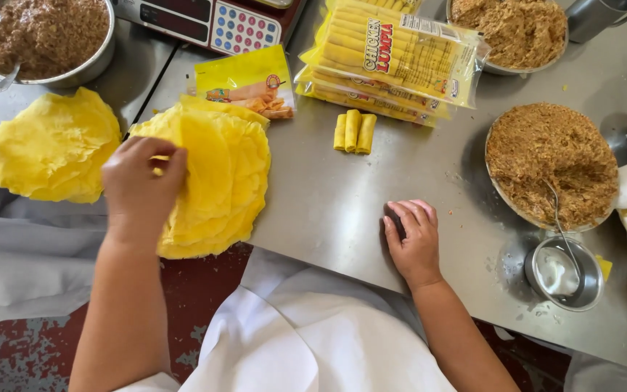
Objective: Wrapping lumpia with yellow wrappers and filling, then packaging them into plastic sleeves.
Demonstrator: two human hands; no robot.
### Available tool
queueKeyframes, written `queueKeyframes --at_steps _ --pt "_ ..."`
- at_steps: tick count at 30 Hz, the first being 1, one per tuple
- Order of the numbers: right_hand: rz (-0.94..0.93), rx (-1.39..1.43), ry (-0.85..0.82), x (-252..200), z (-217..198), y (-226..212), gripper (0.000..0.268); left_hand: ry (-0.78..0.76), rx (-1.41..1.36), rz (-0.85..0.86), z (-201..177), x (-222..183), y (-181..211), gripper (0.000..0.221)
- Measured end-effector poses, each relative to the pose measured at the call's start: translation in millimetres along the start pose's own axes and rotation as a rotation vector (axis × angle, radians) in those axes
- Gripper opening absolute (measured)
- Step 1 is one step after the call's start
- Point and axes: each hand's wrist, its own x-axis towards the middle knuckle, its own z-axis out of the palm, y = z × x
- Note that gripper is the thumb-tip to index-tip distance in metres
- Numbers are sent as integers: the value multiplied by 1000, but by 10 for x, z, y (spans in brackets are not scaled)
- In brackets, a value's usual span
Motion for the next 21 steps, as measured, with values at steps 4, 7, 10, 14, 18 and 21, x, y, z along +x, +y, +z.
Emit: queueKeyframes --at_steps 4,7,10,14,18,21 --pt "-48 24 28 17 -29 -56 23 -142 -778 -810 -352 -119 -143 8" --pt "-64 18 43 31 -12 -42 22 206 -1391 -1012 -310 -226 -518 13" --pt "-53 8 29 -5 -16 -41 24 396 -1575 -1045 -430 -68 -375 9" --pt "-36 3 15 3 -21 -50 24 503 -1631 -946 -669 292 -82 27" --pt "-26 5 -3 9 -18 -45 25 432 -1602 -613 -659 406 -8 7" --pt "23 45 -15 -2 -22 -29 23 377 -1421 -597 -263 394 430 13"
